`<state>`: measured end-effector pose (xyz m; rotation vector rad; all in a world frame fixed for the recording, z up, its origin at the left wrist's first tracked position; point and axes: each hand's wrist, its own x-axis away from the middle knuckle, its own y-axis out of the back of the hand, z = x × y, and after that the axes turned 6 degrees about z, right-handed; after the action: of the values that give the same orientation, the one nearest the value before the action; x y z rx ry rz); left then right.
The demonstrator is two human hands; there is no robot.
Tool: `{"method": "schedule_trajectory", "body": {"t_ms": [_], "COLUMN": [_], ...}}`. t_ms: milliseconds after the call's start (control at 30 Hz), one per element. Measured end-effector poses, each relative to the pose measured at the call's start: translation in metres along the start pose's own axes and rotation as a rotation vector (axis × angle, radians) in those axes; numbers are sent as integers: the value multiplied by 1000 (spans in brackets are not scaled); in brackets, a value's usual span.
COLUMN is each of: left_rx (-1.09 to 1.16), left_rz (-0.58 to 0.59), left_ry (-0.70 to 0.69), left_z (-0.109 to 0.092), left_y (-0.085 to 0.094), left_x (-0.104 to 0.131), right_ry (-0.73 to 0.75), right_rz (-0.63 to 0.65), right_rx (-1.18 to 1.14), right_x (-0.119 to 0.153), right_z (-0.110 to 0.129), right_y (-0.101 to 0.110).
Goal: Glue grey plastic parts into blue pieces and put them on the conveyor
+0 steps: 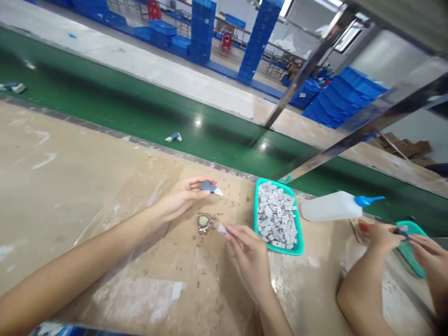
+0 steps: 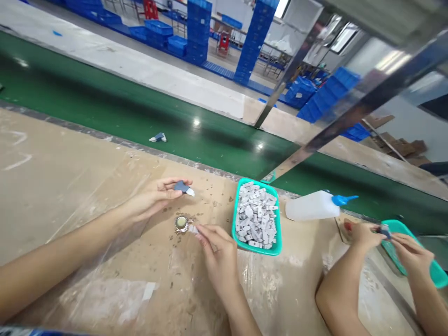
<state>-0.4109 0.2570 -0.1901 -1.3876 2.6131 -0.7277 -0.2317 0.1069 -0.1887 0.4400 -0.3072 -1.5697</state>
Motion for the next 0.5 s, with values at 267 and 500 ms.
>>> {"method": "schedule_trajectory", "body": {"t_ms": [267, 500], "left_rx": [483, 605], "left_rz": [-122, -132], "left_ry": [82, 97], "left_z": [6, 2], "left_y": [43, 49], "left_x": [44, 43], "right_ry": [163, 260], "right_rz": [-242, -186], "right_rx": [216, 393], "right_x": [-13, -15], "right_z": [-31, -44], "right_y": [-53, -63]}}
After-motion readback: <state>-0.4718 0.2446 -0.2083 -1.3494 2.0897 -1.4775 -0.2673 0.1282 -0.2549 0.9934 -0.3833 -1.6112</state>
